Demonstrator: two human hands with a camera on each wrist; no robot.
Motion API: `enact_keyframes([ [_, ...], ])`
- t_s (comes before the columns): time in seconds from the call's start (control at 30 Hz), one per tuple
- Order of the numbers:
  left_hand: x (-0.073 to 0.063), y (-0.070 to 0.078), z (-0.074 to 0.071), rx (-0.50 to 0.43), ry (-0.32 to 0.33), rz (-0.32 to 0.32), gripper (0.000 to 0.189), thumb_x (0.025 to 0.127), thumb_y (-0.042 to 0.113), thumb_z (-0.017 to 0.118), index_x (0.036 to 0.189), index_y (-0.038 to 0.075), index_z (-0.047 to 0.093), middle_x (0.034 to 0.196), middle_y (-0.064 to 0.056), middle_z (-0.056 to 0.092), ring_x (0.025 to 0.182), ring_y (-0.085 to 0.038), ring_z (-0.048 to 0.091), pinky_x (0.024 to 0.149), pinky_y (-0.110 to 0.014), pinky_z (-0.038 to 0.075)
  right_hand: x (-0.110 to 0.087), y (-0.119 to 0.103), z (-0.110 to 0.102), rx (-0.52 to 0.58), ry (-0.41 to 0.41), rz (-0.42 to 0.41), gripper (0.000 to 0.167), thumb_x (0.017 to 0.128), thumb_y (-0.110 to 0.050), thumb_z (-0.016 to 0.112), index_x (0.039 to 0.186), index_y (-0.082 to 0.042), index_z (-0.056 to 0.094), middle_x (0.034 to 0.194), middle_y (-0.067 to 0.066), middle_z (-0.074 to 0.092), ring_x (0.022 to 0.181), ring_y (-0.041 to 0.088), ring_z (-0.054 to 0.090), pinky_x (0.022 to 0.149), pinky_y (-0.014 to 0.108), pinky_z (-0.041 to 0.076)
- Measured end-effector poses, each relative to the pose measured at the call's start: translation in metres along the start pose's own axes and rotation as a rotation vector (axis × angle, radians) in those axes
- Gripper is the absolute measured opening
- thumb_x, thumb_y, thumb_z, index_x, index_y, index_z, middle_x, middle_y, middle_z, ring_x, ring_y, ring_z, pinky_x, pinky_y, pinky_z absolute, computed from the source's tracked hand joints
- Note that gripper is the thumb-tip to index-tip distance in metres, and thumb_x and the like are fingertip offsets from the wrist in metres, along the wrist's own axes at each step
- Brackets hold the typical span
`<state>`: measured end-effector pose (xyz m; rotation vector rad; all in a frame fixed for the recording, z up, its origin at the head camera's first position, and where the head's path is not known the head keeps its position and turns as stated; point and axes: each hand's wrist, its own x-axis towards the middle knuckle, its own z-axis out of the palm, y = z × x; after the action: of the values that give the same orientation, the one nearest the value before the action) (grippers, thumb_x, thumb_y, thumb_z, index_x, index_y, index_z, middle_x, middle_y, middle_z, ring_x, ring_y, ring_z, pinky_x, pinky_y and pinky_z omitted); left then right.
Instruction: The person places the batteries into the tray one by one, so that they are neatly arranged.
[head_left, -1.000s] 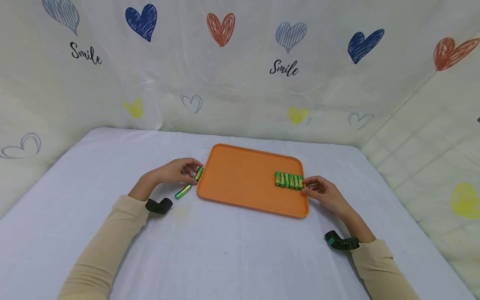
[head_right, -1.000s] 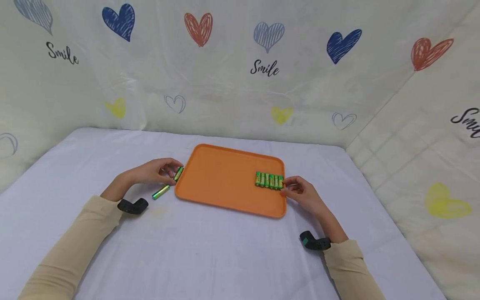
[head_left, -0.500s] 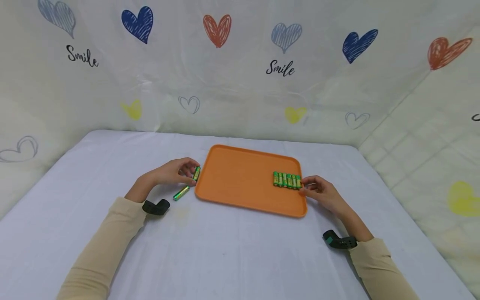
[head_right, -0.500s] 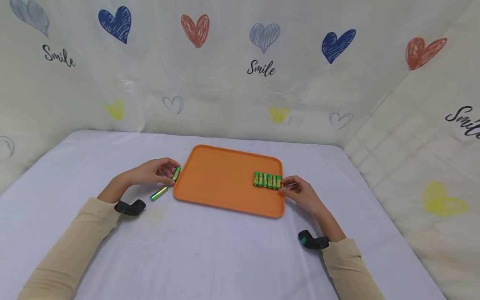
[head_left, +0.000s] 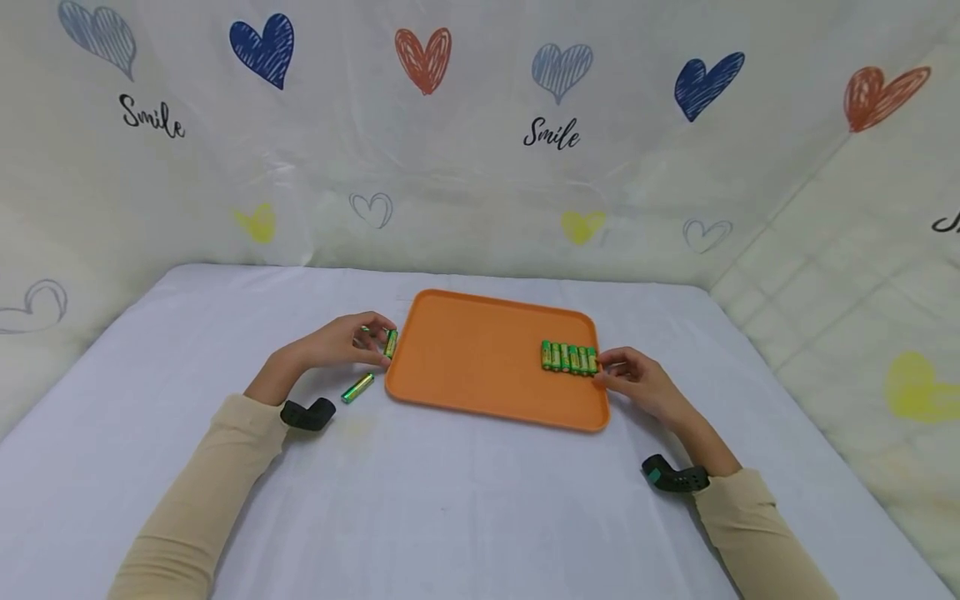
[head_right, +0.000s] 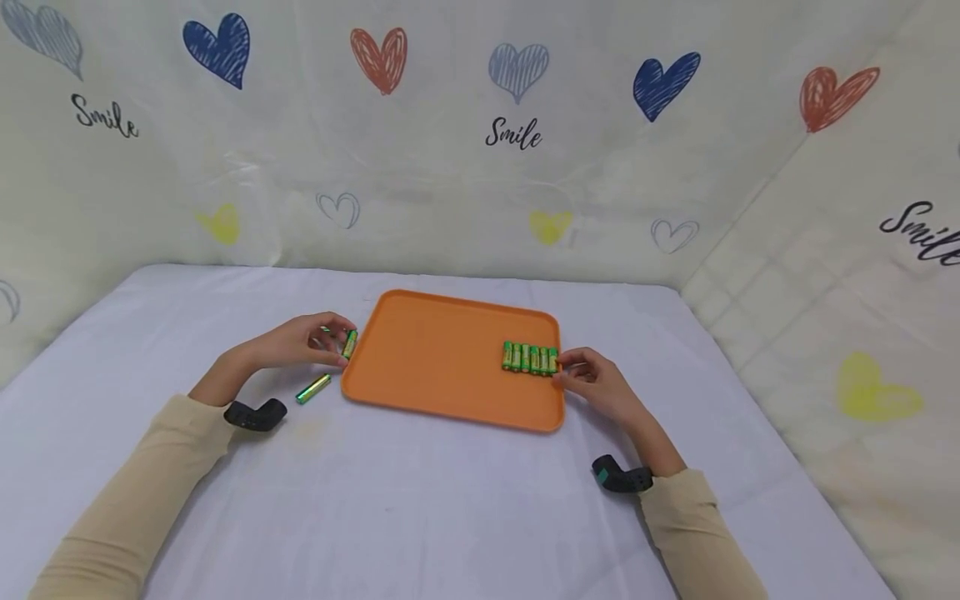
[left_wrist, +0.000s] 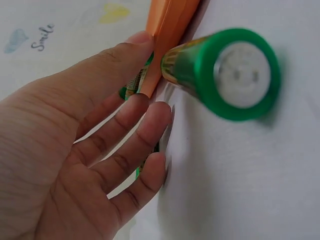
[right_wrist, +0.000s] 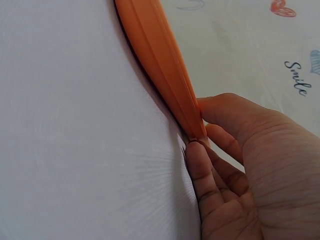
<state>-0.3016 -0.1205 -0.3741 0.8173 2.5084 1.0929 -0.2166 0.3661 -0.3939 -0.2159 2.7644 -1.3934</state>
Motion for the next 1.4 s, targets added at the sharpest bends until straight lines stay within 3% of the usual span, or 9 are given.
enact_keyframes([
  [0.37, 0.005, 0.011, 0.0, -0.004, 0.004, -0.01, 0.057, 0.083, 0.025, 0.079, 0.13, 0.006, 0.053, 0.113, -0.011, 0.058, 0.094, -0.02, 0.06, 0.088, -0.038, 0.047, -0.001, -0.003, -0.001, 0.002, -0.002, 0.0, 0.043, 0.092, -0.02, 0.069, 0.126, 0.003, 0.054, 0.113, 0.017, 0.058, 0.088, 0.012, 0.054, 0.074, 0.019, 0.045],
  [0.97, 0.033, 0.032, 0.008, 0.01, -0.038, 0.112, 0.052, 0.082, 0.023, 0.081, 0.125, 0.006, 0.057, 0.105, -0.009, 0.059, 0.092, -0.02, 0.06, 0.083, -0.037, 0.047, 0.004, 0.0, -0.006, 0.011, -0.015, -0.012, 0.043, 0.093, -0.021, 0.069, 0.126, 0.002, 0.054, 0.115, 0.017, 0.058, 0.09, 0.012, 0.054, 0.075, 0.019, 0.046],
  [1.4, 0.057, 0.045, 0.023, -0.027, -0.073, 0.161, 0.05, 0.082, 0.021, 0.081, 0.124, 0.005, 0.057, 0.105, -0.01, 0.058, 0.09, -0.019, 0.064, 0.09, -0.039, 0.048, 0.009, 0.002, -0.007, 0.021, -0.018, -0.011, 0.043, 0.093, -0.02, 0.069, 0.127, 0.002, 0.054, 0.115, 0.017, 0.057, 0.092, 0.014, 0.053, 0.076, 0.019, 0.046],
])
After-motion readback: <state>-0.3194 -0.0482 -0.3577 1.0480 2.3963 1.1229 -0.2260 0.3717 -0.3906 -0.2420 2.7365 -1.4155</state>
